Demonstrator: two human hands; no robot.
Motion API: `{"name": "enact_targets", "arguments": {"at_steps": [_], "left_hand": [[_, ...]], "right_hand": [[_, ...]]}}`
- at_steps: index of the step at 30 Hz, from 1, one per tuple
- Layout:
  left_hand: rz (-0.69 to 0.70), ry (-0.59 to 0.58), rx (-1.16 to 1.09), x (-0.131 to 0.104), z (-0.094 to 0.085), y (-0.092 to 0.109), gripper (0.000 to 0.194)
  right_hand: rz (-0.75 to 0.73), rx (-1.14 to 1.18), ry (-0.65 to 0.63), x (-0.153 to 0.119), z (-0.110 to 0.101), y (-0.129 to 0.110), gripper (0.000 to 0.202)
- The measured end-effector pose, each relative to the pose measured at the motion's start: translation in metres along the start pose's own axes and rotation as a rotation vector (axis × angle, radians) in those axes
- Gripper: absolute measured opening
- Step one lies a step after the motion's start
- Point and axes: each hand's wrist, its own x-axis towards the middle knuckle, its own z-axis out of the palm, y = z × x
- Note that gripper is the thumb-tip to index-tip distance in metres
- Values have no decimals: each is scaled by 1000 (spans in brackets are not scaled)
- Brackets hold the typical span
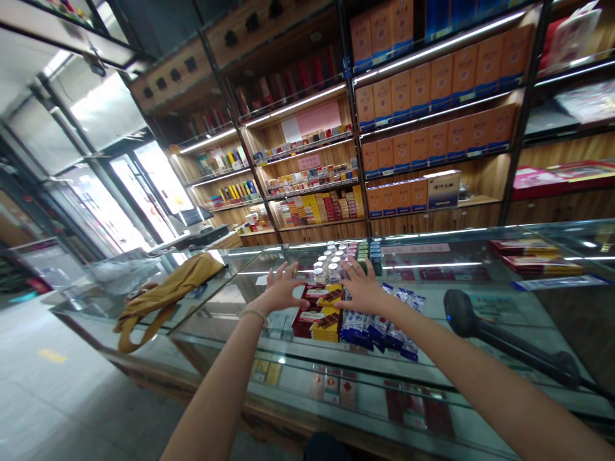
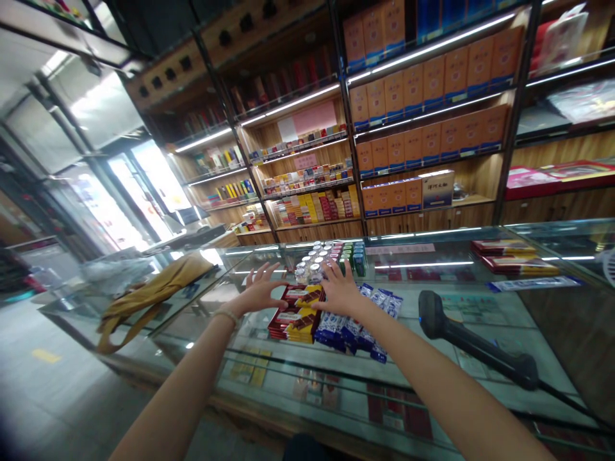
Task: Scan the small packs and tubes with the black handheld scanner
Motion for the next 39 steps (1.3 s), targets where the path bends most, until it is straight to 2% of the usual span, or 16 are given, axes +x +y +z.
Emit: {"name": "enact_targets", "arguments": {"at_steps": [6, 10, 14, 19, 25, 32, 39], "left_hand": [[25, 177, 37, -8, -5, 5, 70], [74, 373, 96, -11, -11, 14, 69], [140, 554, 135, -10, -18, 26, 61], [179, 687, 178, -4, -27, 47, 55], [190, 744, 208, 7, -30, 77, 53], [217, 786, 115, 23, -31, 110, 53], [250, 812, 70, 45, -36, 155, 58]], "right_hand": [[-50, -72, 141, -2, -4, 1, 71], [-81, -145, 296, -2, -3, 8, 69], [-125, -218, 417, -5, -9, 19, 71], [-173, -279, 481, -13, -26, 38, 70], [-165, -312, 522, -27, -43, 64, 60], [-118, -369, 544, -51, -57, 95, 60], [-83, -433, 556, -80, -78, 133, 60]]}}
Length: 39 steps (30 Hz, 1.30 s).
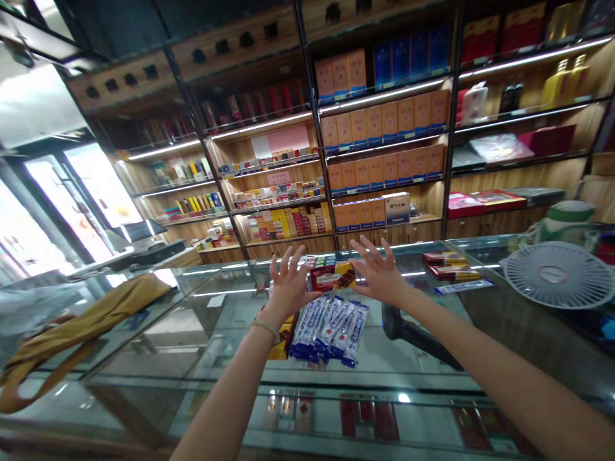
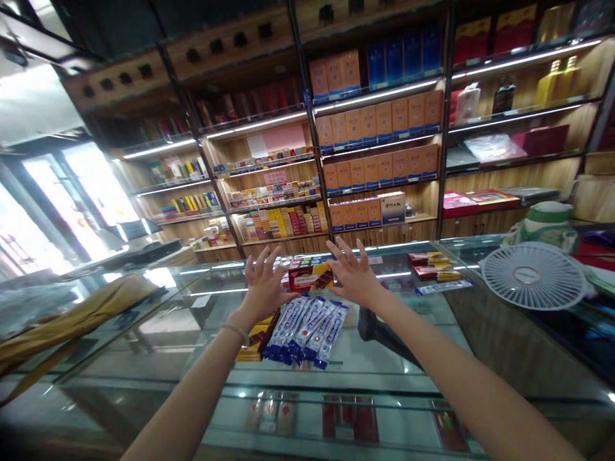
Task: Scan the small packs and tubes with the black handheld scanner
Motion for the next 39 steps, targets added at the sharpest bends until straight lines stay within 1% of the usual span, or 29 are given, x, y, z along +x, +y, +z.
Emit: {"name": "enact_targets", "arguments": {"at_steps": [2, 10, 14, 18, 22, 28, 33, 36, 39], "left_hand": [[5, 17, -15, 10, 7, 12, 60], [33, 78, -98, 49, 35, 63, 54], [21, 83, -147, 65, 44, 88, 57], [19, 73, -171, 78, 50, 107, 58], [-9, 66, -193, 88, 55, 119, 57], [-118, 98, -201, 98, 66, 131, 58], [-157, 119, -203, 94, 77, 139, 59], [-146, 104, -206, 87, 82, 142, 58], [-136, 76, -200, 82, 83, 145, 58]], "right_hand": [[14, -23, -11, -8, -5, 13, 60], [88, -98, -69, -44, -27, 65, 62], [129, -113, -69, -59, -36, 86, 60], [158, -99, -79, -71, -40, 103, 59], [176, -69, -82, -79, -37, 117, 58], [198, -55, 5, -80, -25, 135, 59], [200, -46, 33, -86, -15, 140, 59], [195, -28, 11, -93, -10, 138, 62], [176, -19, -10, -96, -10, 135, 63]]}}
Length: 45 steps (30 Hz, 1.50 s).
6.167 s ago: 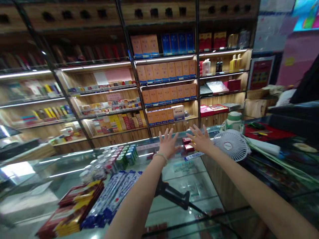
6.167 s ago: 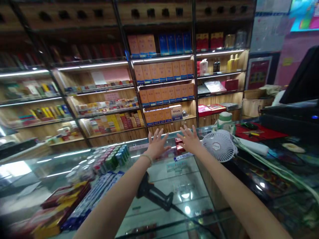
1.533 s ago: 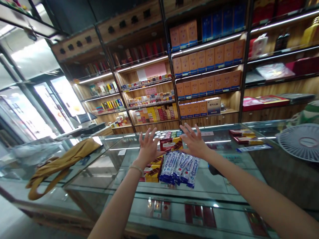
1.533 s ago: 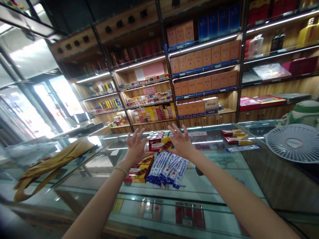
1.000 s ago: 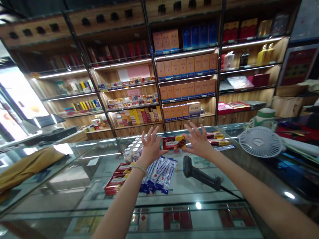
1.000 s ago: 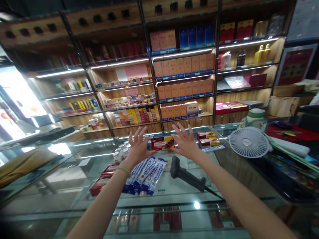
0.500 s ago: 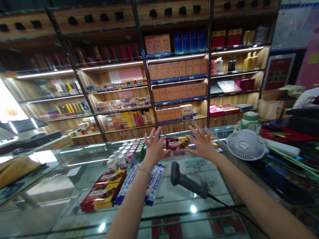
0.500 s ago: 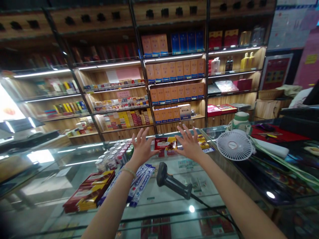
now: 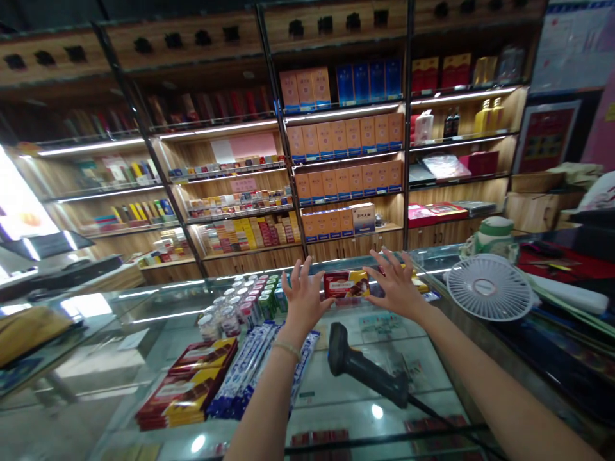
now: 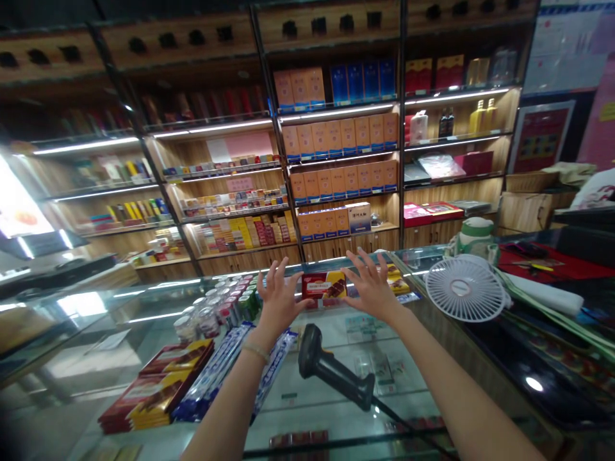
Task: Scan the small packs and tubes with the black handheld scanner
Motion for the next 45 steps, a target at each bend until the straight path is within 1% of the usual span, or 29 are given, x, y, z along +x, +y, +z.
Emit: {"name": "enact_targets", "arguments": {"at_steps": [3, 7, 10, 13, 16, 22, 24, 26, 29, 32, 34, 37, 41, 43, 45], "left_hand": [[-2, -23, 4, -3, -2, 2, 65], [-11, -19, -1, -4, -5, 8, 85], [35, 4, -12, -5, -7, 16, 94], [104, 22, -20, -6, -8, 23, 93], [140, 32, -20, -7, -10, 29, 89], [156, 22, -22, -9, -8, 37, 68], [159, 16, -18, -9, -6, 38, 62], [153, 25, -17, -9, -6, 36, 58], [99, 66, -27, -8, -9, 29, 60], [21, 90, -51, -6, -12, 22, 66], [10, 99, -70, -5, -13, 21, 69], [73, 105, -94, -6, -14, 27, 70], [186, 68, -107, -10, -13, 40, 73], [225, 47, -109, -12, -12, 45, 76], [251, 42, -119, -13, -10, 48, 75]], "right_hand": [[-23, -8, 17, -1, -5, -3, 62], [-36, -32, 62, 1, -14, -9, 63], [-46, -58, 71, 3, -19, -17, 63], [-75, -81, 73, 6, -23, -26, 61], [-104, -84, 63, 7, -24, -34, 61], [-125, -54, 22, 7, -22, -43, 62], [-126, -25, 19, 6, -21, -44, 61], [-112, 15, 12, 5, -21, -42, 64], [-32, 97, -14, 2, -21, -33, 75], [97, 161, -35, -2, -17, -23, 71], [148, 174, -55, -5, -11, -20, 68], [141, 177, -98, -8, -1, -22, 72], [106, 204, -144, -10, 5, -30, 80], [98, 226, -156, -11, 5, -33, 78], [92, 243, -162, -11, 5, -35, 73]]}}
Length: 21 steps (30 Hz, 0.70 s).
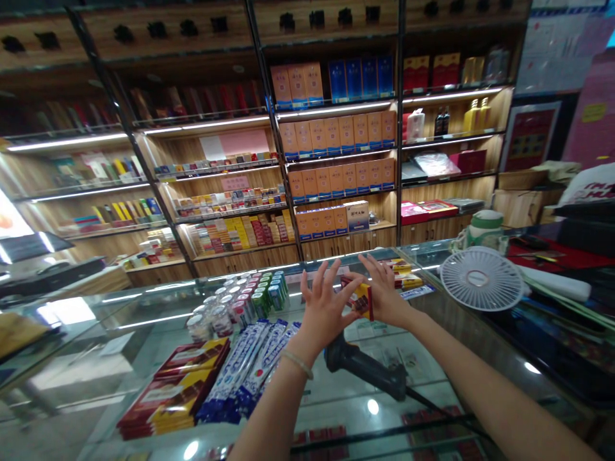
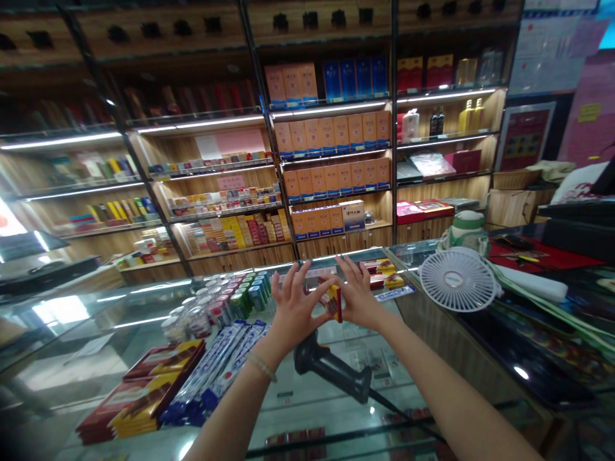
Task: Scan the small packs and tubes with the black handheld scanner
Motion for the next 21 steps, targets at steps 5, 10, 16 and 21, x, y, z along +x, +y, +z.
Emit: {"name": "enact_targets", "arguments": {"at_steps": [5, 10, 16, 21], "left_hand": [[-18, 21, -35, -1, 0, -1, 68], [-135, -6, -125, 0, -3, -7, 64], [-249, -110, -207, -1, 2, -13, 67], [-281, -117, -165, -1, 4, -20, 96]], "right_hand": [[22, -1, -1, -1, -2, 3, 66], [44, -26, 39, 0, -8, 9, 63], [20, -46, 56, 1, -14, 7, 62], [21, -117, 79, 6, -23, 3, 62]]}}
